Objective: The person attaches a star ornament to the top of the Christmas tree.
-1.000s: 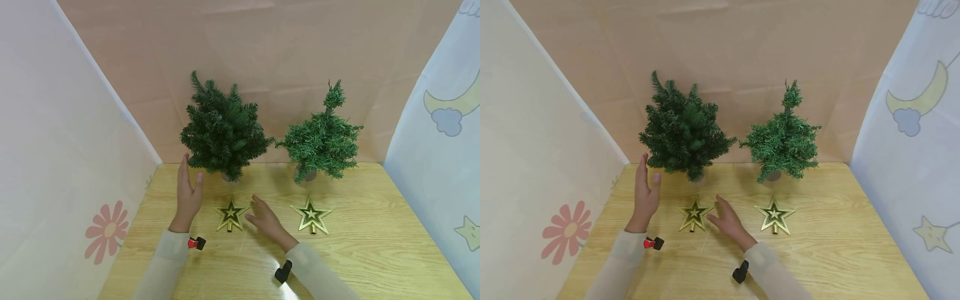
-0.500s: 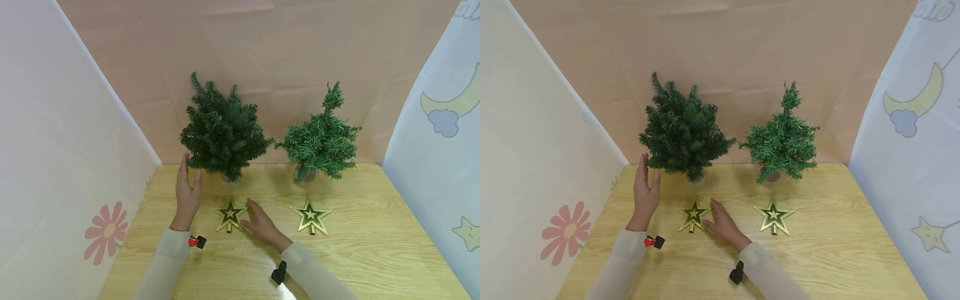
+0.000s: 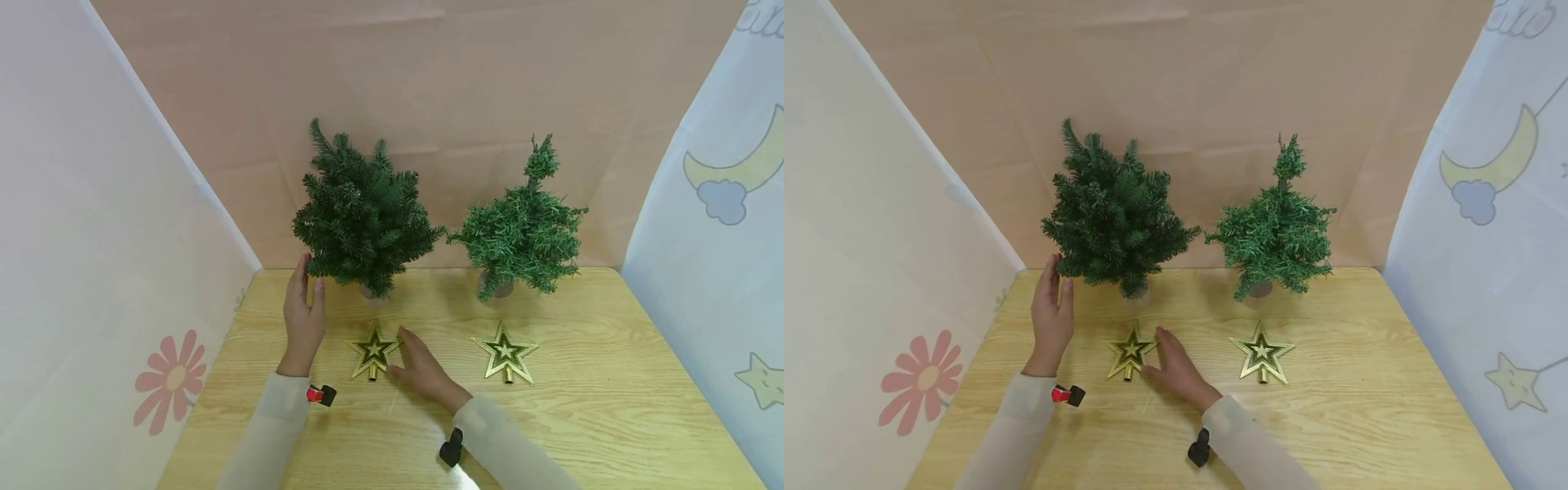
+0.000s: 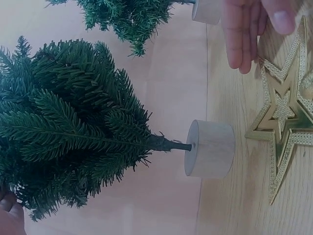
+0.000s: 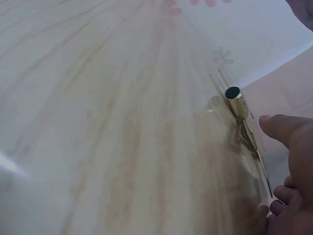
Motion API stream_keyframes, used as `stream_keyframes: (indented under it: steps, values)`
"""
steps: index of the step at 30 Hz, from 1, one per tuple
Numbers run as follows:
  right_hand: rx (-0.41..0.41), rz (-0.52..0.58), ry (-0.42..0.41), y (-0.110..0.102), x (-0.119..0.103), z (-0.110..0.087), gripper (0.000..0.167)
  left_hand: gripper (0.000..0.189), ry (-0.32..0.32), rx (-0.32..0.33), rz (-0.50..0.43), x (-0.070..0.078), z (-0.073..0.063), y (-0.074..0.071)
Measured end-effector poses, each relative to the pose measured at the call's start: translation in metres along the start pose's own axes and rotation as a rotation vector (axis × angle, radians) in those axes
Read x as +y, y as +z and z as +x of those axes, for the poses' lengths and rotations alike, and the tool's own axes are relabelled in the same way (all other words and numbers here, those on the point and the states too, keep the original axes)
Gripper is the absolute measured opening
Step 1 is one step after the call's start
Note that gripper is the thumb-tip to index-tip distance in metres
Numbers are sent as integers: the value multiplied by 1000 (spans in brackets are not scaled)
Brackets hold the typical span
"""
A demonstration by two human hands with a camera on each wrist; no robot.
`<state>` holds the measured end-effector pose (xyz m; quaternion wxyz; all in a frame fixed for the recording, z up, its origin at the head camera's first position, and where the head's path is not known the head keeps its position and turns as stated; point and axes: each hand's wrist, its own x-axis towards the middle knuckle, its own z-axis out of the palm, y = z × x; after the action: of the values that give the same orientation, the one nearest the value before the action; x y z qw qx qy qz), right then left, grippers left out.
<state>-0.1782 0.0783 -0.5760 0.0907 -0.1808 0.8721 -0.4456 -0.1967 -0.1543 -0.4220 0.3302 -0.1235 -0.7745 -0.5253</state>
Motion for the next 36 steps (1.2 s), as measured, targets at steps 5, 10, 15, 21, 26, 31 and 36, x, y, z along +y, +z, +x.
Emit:
stream_keyframes:
  steps: [5,10,15,21,26,31,36]
  values:
    - [1,-52,-12,4,1,-1,92,48,-17,9,-15,3,0,-2]
    - [-10,-80,-22,5,-1,-1,92,48,-48,32,-33,0,-1,-3]
    - [-16,-113,-41,6,-3,0,90,46,-65,48,-46,-13,-2,-2]
    - [2,-165,-39,5,-7,0,86,46,-32,54,-31,-38,-1,1]
    - [1,-209,-13,7,-11,1,84,47,-32,57,-6,-40,-1,-1]
    - [3,-328,-33,8,-14,1,81,45,-24,48,4,-38,-2,-1]
    - [-16,-440,-54,7,-14,1,79,42,-9,50,6,-40,-3,-2]
